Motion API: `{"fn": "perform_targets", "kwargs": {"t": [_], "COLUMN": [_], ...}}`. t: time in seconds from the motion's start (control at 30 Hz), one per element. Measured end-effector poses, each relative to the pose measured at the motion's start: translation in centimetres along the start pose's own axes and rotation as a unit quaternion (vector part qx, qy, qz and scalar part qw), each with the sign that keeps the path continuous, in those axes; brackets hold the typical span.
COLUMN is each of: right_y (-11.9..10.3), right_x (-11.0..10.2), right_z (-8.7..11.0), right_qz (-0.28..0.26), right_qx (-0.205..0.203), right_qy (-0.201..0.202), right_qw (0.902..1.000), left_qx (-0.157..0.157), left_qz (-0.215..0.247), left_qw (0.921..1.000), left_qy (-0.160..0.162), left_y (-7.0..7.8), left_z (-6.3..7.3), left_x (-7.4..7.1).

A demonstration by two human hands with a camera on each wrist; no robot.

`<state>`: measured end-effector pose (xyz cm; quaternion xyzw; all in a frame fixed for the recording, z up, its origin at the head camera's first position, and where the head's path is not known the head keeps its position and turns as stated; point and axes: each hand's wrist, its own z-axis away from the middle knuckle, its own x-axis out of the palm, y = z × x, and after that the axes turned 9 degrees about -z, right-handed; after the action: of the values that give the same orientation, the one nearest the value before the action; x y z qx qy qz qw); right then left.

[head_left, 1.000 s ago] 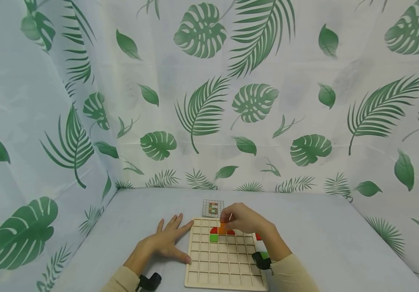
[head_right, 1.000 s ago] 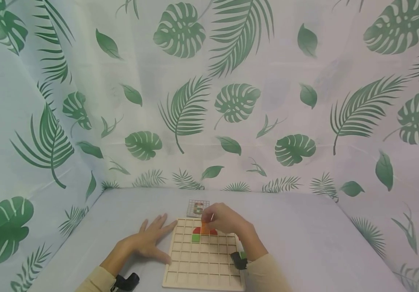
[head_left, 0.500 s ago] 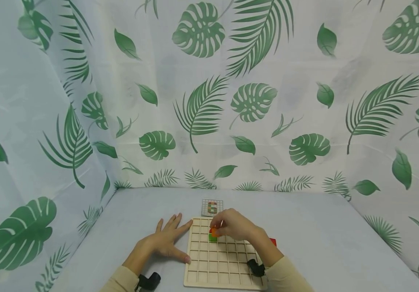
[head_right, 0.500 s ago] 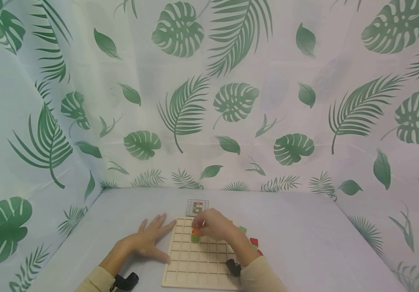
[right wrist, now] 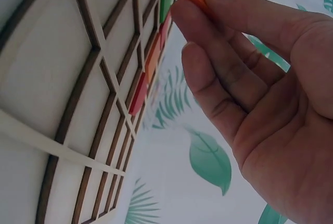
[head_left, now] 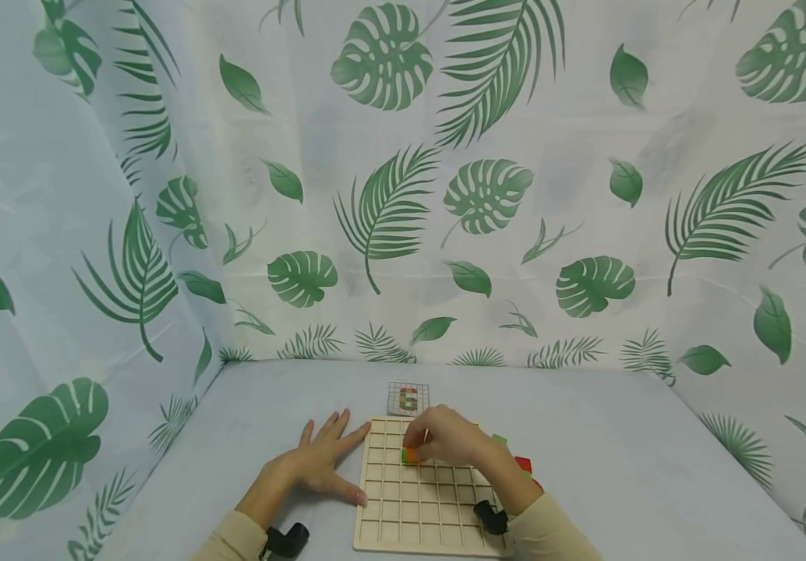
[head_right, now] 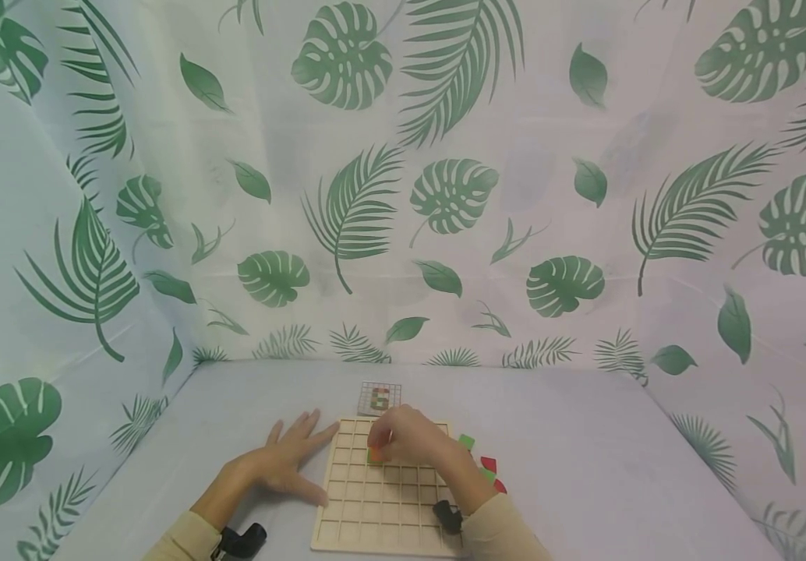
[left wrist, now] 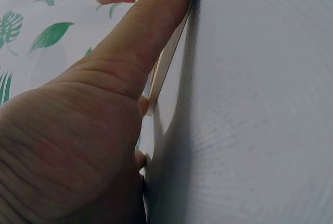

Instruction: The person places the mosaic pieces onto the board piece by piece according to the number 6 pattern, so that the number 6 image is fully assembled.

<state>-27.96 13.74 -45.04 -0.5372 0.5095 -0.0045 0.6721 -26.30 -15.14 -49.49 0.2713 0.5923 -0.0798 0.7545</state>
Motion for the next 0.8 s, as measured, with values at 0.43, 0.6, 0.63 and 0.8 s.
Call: {"fn": "perform_targets", "kwargs": {"t": [0.43,0.6,0.63,0.8], "right_y": [-0.3,-0.3,-0.3,-0.5], "right_x": [0.9,1.1,1.1,1.2], "right_z": [-0.3,-0.3,-0.3,-0.3], "right_qz": [0.026,0.023,0.023,0.024], "right_qx": [0.021,0.017,0.017,0.022], "right_qy": [-0.015,-0.015,-0.015,-0.02], "right_qw": [0.9993,0.9995,0.9995,0.9993], "left_qx": [0.004,0.003,0.003,0.0], "left_qz": [0.001,0.0,-0.001,-0.003], "left_qw": [1.0,1.0,1.0,1.0], "left_qy": [0.0,0.001,0.0,0.0], "left_y": [-0.1,-0.2,-0.2,-0.2], "left_z": [0.1,-0.1,-0.1,-0.2], "left_x": [0.0,0.1,0.2,0.2]}}
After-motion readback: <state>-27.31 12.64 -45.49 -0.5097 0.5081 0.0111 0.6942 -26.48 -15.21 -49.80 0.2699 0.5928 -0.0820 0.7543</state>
